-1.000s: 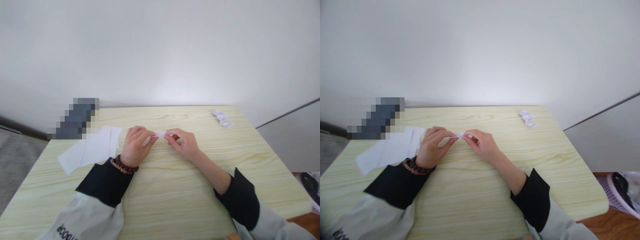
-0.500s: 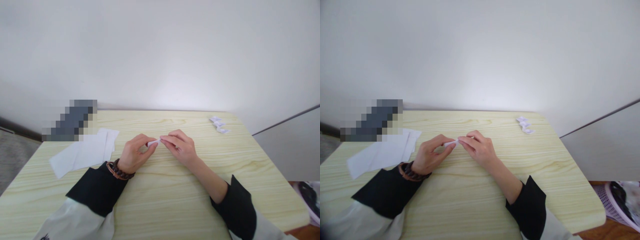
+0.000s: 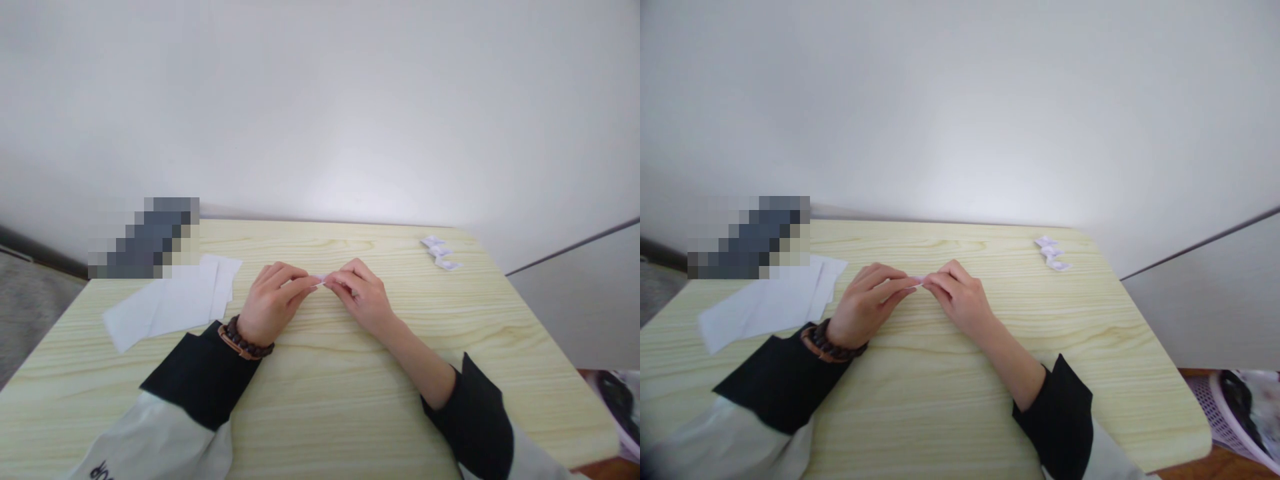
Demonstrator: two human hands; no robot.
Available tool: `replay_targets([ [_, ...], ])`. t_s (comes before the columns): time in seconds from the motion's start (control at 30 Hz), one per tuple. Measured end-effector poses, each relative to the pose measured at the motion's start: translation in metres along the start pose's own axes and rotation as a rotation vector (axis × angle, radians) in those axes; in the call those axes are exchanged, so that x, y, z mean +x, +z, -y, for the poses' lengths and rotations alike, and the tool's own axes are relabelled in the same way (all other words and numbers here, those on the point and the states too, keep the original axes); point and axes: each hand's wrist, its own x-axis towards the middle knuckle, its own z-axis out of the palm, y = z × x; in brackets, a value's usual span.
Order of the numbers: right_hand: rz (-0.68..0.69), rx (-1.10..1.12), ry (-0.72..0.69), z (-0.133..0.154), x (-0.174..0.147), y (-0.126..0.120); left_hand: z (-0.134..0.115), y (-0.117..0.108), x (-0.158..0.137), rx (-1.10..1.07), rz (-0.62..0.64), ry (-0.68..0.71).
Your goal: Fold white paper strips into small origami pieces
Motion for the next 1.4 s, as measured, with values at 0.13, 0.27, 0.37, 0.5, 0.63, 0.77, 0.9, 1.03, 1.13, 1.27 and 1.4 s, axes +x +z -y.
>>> replay_targets([
  [0.13, -0.054, 0.053, 0.021, -0.002, 0.000, 0.002, 0.002, 0.003, -0.004, -0.037, 0.008, 0.007],
  [0.27, -0.013, 0.121, 0.078, -0.001, 0.001, 0.001, 0.004, 0.004, -0.007, -0.057, 0.009, 0.013],
  [0.37, -0.016, 0.162, 0.134, 0.001, 0.002, -0.001, 0.004, 0.003, -0.006, -0.057, 0.001, 0.016],
  [0.5, -0.026, 0.146, 0.112, 0.001, 0.002, -0.002, 0.003, 0.001, -0.004, -0.046, 0.005, -0.003],
  [0.63, 0.016, 0.086, 0.023, 0.000, 0.001, -0.004, 0.000, -0.001, -0.002, -0.007, 0.003, -0.012],
  [0.77, 0.022, 0.073, 0.012, 0.000, 0.002, -0.004, -0.001, -0.001, -0.001, 0.003, 0.001, -0.018],
  [0.9, 0.003, 0.051, -0.031, 0.002, 0.002, -0.005, -0.002, 0.001, -0.002, -0.034, -0.034, -0.041],
  [1.03, 0.007, 0.038, -0.073, 0.002, 0.002, -0.006, -0.002, 0.002, -0.002, -0.074, -0.064, -0.076],
  [1.13, -0.033, 0.008, -0.071, 0.001, 0.001, -0.004, -0.003, 0.002, -0.003, -0.079, -0.039, -0.068],
  [1.27, -0.102, 0.016, 0.011, 0.001, 0.000, -0.001, -0.004, 0.000, -0.001, -0.124, -0.004, -0.104],
  [1.4, -0.116, 0.090, 0.123, 0.003, 0.001, -0.002, -0.006, -0.001, 0.002, -0.190, 0.006, -0.135],
])
